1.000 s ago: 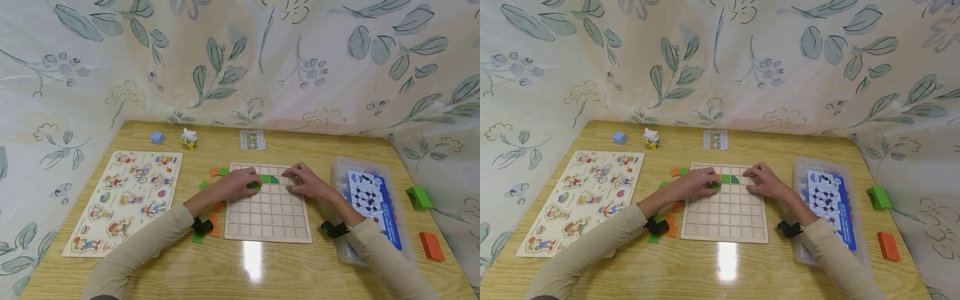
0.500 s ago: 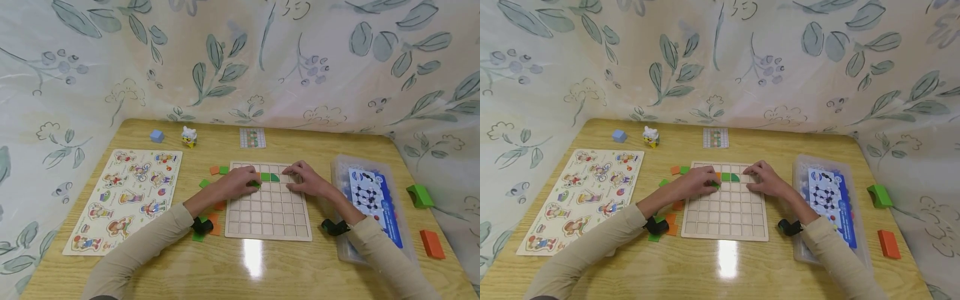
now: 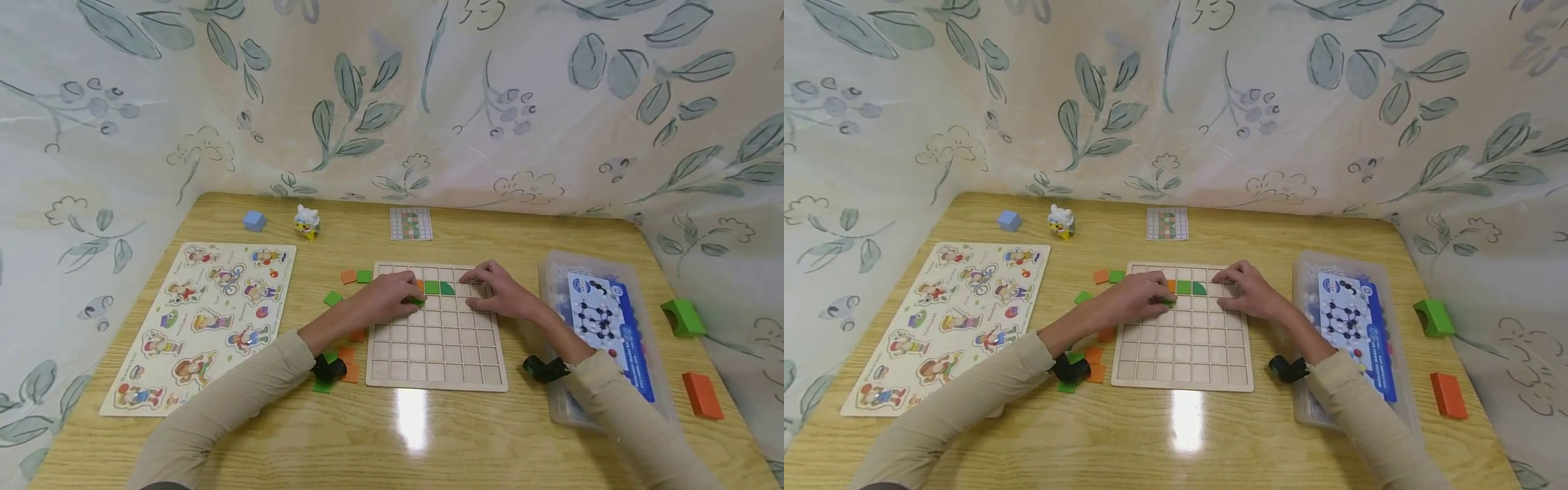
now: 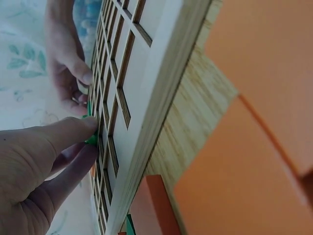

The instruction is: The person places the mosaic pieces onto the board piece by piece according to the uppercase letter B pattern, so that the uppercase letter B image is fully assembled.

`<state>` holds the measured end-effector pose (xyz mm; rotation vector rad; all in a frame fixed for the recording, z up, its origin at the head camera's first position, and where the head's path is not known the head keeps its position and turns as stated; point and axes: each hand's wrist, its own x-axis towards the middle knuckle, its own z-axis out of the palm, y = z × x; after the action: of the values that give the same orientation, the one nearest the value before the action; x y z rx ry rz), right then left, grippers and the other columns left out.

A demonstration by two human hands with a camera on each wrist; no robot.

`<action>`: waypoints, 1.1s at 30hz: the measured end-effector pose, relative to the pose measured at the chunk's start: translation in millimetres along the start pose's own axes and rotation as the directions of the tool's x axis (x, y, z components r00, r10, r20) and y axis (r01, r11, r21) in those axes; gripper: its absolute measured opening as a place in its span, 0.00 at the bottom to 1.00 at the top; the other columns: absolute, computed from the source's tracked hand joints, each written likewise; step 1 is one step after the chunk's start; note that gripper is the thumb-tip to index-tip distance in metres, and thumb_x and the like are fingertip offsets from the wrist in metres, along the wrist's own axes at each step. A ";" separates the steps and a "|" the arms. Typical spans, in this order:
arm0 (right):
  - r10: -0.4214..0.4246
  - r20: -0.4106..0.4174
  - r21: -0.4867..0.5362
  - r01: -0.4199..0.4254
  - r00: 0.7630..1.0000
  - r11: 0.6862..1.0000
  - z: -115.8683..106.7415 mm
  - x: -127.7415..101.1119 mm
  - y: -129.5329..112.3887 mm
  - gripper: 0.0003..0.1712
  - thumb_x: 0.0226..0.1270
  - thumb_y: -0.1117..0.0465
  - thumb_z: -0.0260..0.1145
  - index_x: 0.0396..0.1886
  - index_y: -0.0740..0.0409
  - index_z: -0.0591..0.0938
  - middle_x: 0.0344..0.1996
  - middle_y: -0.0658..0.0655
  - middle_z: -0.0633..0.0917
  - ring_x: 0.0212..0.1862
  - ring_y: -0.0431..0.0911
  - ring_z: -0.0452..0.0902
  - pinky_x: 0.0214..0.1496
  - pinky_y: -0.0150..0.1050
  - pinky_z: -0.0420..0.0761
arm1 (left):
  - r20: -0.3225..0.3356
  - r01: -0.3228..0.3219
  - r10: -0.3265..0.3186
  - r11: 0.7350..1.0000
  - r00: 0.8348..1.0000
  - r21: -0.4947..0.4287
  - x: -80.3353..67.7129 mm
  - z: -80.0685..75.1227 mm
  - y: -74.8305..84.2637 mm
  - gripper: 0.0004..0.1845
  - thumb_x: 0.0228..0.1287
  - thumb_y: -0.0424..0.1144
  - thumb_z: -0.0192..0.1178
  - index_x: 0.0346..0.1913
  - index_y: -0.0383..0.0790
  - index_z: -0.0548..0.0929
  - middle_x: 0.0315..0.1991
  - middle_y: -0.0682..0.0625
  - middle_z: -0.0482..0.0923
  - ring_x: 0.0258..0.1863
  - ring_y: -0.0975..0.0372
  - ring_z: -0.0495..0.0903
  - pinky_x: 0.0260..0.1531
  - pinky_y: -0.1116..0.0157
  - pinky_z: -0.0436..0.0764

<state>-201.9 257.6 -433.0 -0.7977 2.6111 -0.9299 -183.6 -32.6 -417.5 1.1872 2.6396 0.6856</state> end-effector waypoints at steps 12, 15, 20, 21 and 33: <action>0.001 0.001 -0.005 -0.001 1.000 1.000 0.2 -1.1 -0.6 0.22 0.63 0.60 0.69 0.56 0.58 0.79 0.48 0.62 0.71 0.47 0.49 0.61 0.48 0.44 0.64 | 0.001 -0.020 0.020 0.998 1.000 0.054 -2.1 1.2 2.1 0.06 0.65 0.36 0.62 0.37 0.44 0.89 0.40 0.52 0.80 0.37 0.65 0.76 0.39 0.70 0.77; 0.003 0.003 -0.009 -0.003 1.000 1.000 0.8 -0.8 0.0 0.22 0.63 0.60 0.69 0.56 0.57 0.79 0.48 0.62 0.71 0.47 0.49 0.61 0.48 0.44 0.64 | 0.014 -0.012 0.011 0.998 1.000 0.057 -6.5 -2.1 4.3 0.07 0.65 0.37 0.61 0.40 0.44 0.89 0.42 0.50 0.79 0.38 0.64 0.76 0.39 0.69 0.77; 0.006 0.002 -0.008 -0.006 1.000 1.000 1.5 0.7 1.8 0.22 0.63 0.60 0.69 0.56 0.57 0.79 0.47 0.61 0.70 0.47 0.49 0.61 0.49 0.44 0.64 | -0.028 0.043 -0.043 0.999 0.999 0.010 -24.1 -14.8 -0.6 0.11 0.67 0.38 0.61 0.49 0.42 0.86 0.43 0.49 0.78 0.35 0.64 0.74 0.36 0.70 0.76; 0.009 0.003 -0.006 -0.009 1.000 1.000 1.5 0.9 1.9 0.22 0.63 0.60 0.69 0.56 0.56 0.79 0.47 0.61 0.70 0.48 0.49 0.61 0.49 0.44 0.64 | -0.037 0.053 -0.053 0.999 0.998 0.010 -30.4 -17.5 -3.6 0.12 0.67 0.39 0.61 0.50 0.42 0.85 0.43 0.49 0.78 0.34 0.64 0.74 0.34 0.70 0.75; -0.003 0.000 -0.010 0.003 1.000 1.000 1.0 -0.8 -1.5 0.22 0.62 0.61 0.70 0.56 0.58 0.79 0.47 0.61 0.71 0.47 0.49 0.62 0.48 0.44 0.65 | -0.132 0.168 -0.176 0.983 0.976 -0.068 -130.9 -33.6 -36.1 0.15 0.64 0.38 0.64 0.52 0.40 0.84 0.42 0.47 0.81 0.39 0.60 0.81 0.38 0.65 0.81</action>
<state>-200.3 256.7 -432.7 -0.8042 2.6175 -0.9183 -131.1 -161.9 -409.5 0.9132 2.7733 0.8303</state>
